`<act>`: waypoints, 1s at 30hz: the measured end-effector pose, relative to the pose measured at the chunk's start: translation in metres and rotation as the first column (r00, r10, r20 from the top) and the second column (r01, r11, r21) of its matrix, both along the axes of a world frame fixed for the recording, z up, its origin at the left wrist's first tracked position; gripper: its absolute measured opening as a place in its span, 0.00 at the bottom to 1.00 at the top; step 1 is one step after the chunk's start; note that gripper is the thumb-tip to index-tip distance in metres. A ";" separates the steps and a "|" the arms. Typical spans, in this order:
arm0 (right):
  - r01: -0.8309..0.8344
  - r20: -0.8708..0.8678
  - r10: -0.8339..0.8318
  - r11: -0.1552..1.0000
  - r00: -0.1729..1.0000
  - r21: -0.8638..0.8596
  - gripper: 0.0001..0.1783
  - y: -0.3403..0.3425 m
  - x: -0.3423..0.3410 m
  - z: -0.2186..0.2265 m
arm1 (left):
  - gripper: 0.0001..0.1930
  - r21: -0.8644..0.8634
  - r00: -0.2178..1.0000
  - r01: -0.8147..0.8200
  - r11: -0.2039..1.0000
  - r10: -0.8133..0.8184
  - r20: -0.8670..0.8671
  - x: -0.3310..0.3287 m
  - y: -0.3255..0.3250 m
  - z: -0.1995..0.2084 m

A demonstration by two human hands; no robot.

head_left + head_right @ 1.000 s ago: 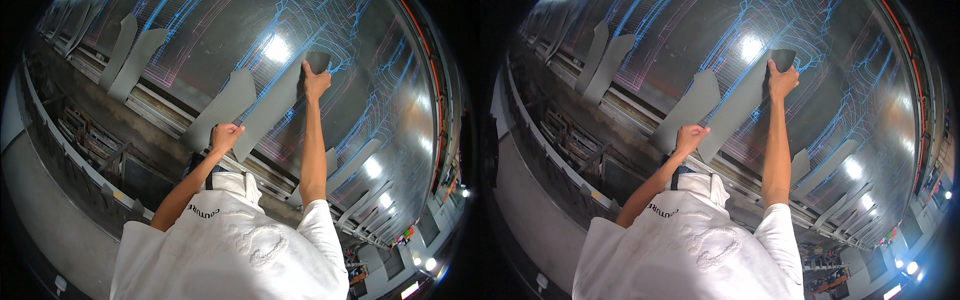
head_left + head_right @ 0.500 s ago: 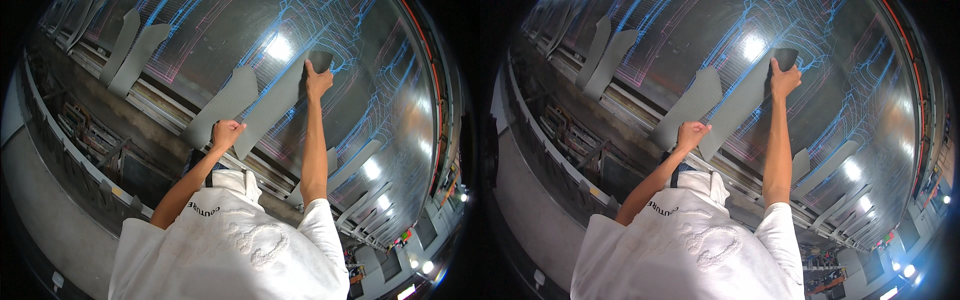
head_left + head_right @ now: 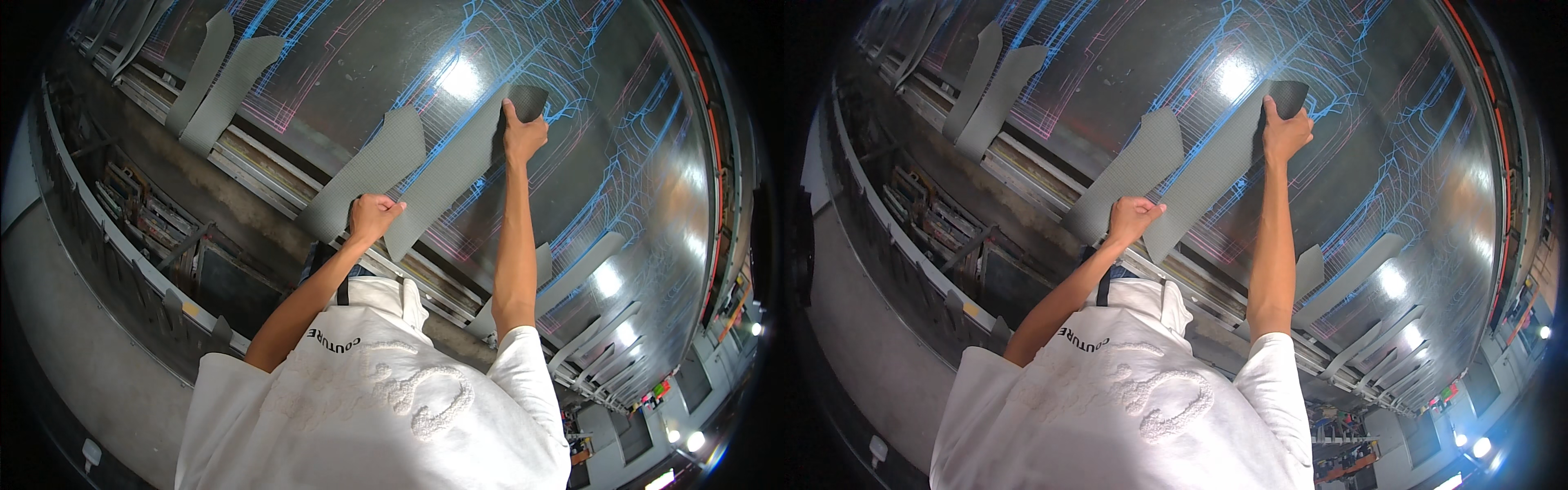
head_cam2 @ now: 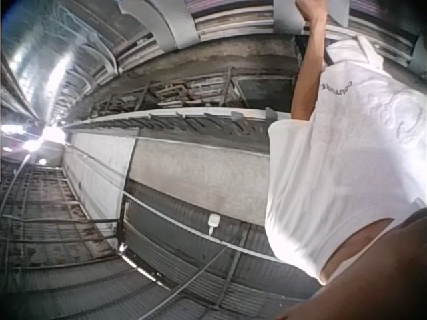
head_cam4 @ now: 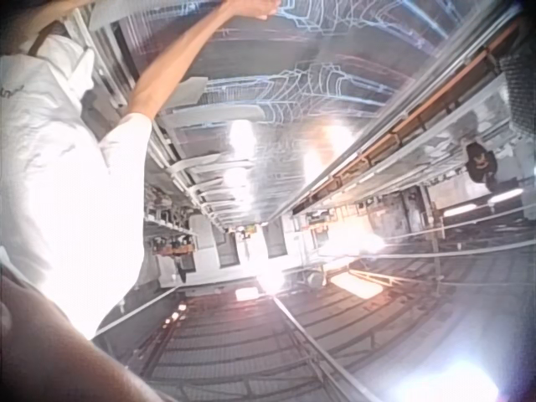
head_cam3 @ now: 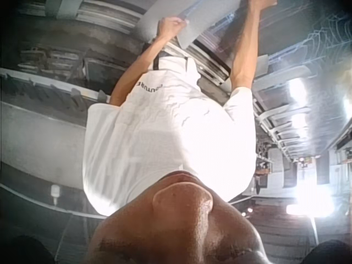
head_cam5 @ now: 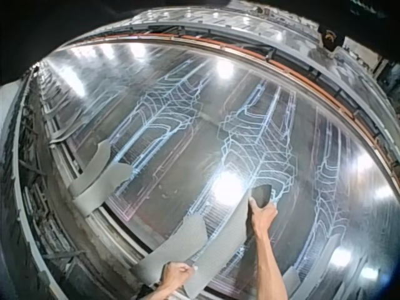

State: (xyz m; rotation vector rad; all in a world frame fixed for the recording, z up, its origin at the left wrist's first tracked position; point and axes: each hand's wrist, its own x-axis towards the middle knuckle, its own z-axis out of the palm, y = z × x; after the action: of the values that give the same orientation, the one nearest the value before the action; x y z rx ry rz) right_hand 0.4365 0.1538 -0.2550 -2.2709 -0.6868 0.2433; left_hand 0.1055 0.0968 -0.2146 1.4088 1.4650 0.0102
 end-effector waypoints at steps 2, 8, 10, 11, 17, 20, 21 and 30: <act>0.002 -0.008 -0.001 1.000 1.000 0.010 0.24 0.000 0.000 0.001 | 0.16 0.002 1.000 -0.005 1.000 0.005 0.009 0.000 0.000 0.000; -0.002 0.003 0.002 1.000 1.000 0.000 0.24 -0.002 0.002 -0.003 | 0.15 0.033 1.000 0.007 0.999 -0.007 0.017 0.001 0.000 0.001; -0.005 -0.006 0.005 1.000 1.000 -0.003 0.24 -0.001 0.001 -0.003 | 0.15 0.039 1.000 0.011 0.999 -0.012 0.014 0.000 0.000 0.000; -0.006 -0.010 0.006 1.000 1.000 -0.005 0.24 -0.001 0.001 -0.002 | 0.15 0.039 1.000 0.010 0.999 -0.010 0.011 0.000 0.000 0.000; -0.007 0.012 0.006 0.999 1.000 0.034 0.25 0.000 -0.001 -0.001 | 0.15 0.038 1.000 0.004 0.999 -0.003 -0.007 0.001 -0.001 -0.001; -0.029 -0.023 0.027 0.995 0.999 -0.091 0.31 -0.004 0.006 -0.011 | 0.16 0.031 1.000 0.022 0.999 -0.022 -0.019 0.002 -0.001 -0.001; 0.018 0.057 -0.015 0.998 0.998 -0.053 0.35 -0.002 0.001 -0.007 | 0.16 0.029 0.999 0.025 0.999 -0.024 -0.030 0.001 0.000 -0.001; -0.208 0.619 0.341 0.938 0.708 -0.278 0.43 -0.003 -0.006 0.021 | 0.22 0.045 0.955 0.134 0.990 -0.117 -0.272 0.008 0.003 0.023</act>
State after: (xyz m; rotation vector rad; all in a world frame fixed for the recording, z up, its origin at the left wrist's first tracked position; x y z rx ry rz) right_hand 0.4304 0.1508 -0.2343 -2.4211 -1.4356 -0.4143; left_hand 0.1136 0.0998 -0.1913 1.6005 1.6039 -0.2257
